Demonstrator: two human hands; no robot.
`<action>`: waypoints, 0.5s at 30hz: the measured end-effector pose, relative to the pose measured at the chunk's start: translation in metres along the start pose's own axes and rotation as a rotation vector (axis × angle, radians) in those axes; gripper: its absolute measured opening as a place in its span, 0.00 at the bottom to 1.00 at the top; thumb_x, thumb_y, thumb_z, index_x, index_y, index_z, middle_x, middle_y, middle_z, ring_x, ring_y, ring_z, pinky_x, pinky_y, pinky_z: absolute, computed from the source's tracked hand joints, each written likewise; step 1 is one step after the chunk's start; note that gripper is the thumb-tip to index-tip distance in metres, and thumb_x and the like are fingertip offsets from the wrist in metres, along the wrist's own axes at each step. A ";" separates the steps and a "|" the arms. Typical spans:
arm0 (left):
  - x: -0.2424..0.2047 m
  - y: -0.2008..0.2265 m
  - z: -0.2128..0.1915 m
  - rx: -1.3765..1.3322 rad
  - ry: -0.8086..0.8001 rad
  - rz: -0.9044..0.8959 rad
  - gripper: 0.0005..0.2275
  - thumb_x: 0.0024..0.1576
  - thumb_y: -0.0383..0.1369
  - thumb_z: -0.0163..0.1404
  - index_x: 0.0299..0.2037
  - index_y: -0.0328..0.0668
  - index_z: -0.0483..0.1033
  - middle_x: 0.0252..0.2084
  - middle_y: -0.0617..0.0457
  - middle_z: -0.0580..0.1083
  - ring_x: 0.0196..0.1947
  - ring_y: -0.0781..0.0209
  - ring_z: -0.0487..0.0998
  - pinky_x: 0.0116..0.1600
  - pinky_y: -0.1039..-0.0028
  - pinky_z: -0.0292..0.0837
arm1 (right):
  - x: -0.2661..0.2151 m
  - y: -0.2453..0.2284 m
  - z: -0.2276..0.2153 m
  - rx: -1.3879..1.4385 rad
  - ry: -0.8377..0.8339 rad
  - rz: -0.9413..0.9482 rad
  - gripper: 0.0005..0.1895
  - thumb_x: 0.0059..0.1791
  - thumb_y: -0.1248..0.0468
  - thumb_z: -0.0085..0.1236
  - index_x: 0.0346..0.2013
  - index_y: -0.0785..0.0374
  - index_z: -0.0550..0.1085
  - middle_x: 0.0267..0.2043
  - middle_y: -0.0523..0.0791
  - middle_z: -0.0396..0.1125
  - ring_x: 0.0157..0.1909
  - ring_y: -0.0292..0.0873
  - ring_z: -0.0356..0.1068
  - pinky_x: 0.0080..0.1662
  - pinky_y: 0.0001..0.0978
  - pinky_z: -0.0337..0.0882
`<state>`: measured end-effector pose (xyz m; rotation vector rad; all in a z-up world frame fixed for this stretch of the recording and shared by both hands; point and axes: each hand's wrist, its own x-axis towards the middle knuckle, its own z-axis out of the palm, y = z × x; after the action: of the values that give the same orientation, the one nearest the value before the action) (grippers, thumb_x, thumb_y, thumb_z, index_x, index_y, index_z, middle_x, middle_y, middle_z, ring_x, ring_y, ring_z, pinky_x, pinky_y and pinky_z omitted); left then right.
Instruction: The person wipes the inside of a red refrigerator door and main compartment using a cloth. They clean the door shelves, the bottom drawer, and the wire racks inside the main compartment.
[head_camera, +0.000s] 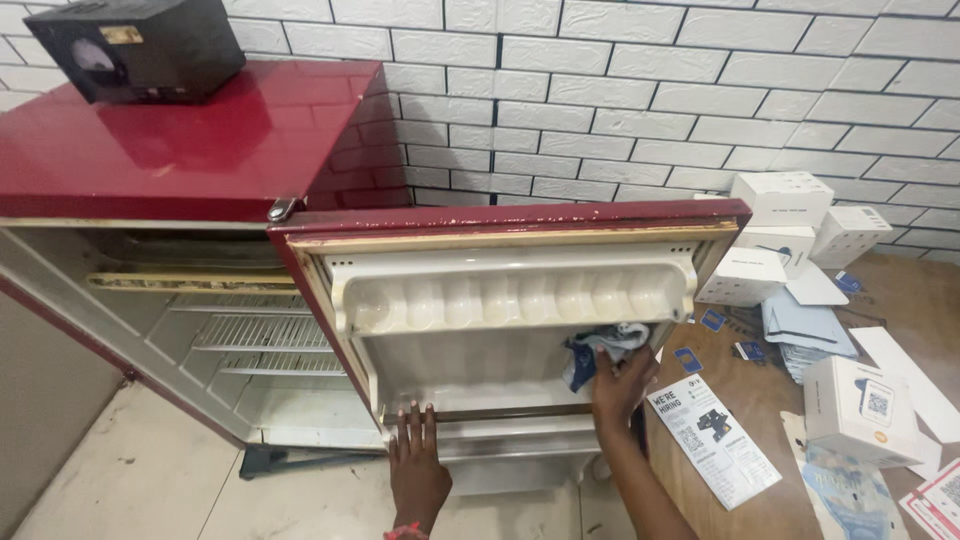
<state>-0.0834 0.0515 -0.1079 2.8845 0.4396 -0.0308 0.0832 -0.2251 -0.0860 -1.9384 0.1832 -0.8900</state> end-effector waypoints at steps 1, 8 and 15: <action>0.000 -0.001 0.001 -0.021 -0.017 0.019 0.45 0.45 0.23 0.50 0.76 0.55 0.42 0.79 0.53 0.42 0.79 0.50 0.37 0.76 0.54 0.42 | -0.007 -0.008 0.016 -0.026 -0.001 0.016 0.41 0.46 0.63 0.68 0.66 0.76 0.56 0.63 0.64 0.53 0.65 0.65 0.55 0.64 0.52 0.55; 0.012 -0.010 0.004 0.022 -0.277 0.017 0.42 0.49 0.26 0.51 0.75 0.52 0.43 0.80 0.50 0.38 0.79 0.49 0.33 0.77 0.56 0.39 | -0.121 -0.132 0.102 0.161 -0.483 0.069 0.23 0.48 0.64 0.67 0.53 0.70 0.69 0.71 0.63 0.42 0.69 0.64 0.52 0.62 0.50 0.61; 0.016 -0.031 0.029 0.060 -0.276 0.079 0.33 0.56 0.35 0.49 0.74 0.49 0.53 0.78 0.49 0.46 0.79 0.46 0.40 0.79 0.49 0.38 | -0.153 -0.202 0.116 0.030 -0.892 -0.276 0.34 0.43 0.66 0.60 0.65 0.57 0.69 0.70 0.55 0.50 0.68 0.61 0.56 0.66 0.50 0.60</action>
<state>-0.0767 0.0781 -0.1440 2.8923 0.2766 -0.4294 0.0014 0.0356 -0.0305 -2.1746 -0.6257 -0.1230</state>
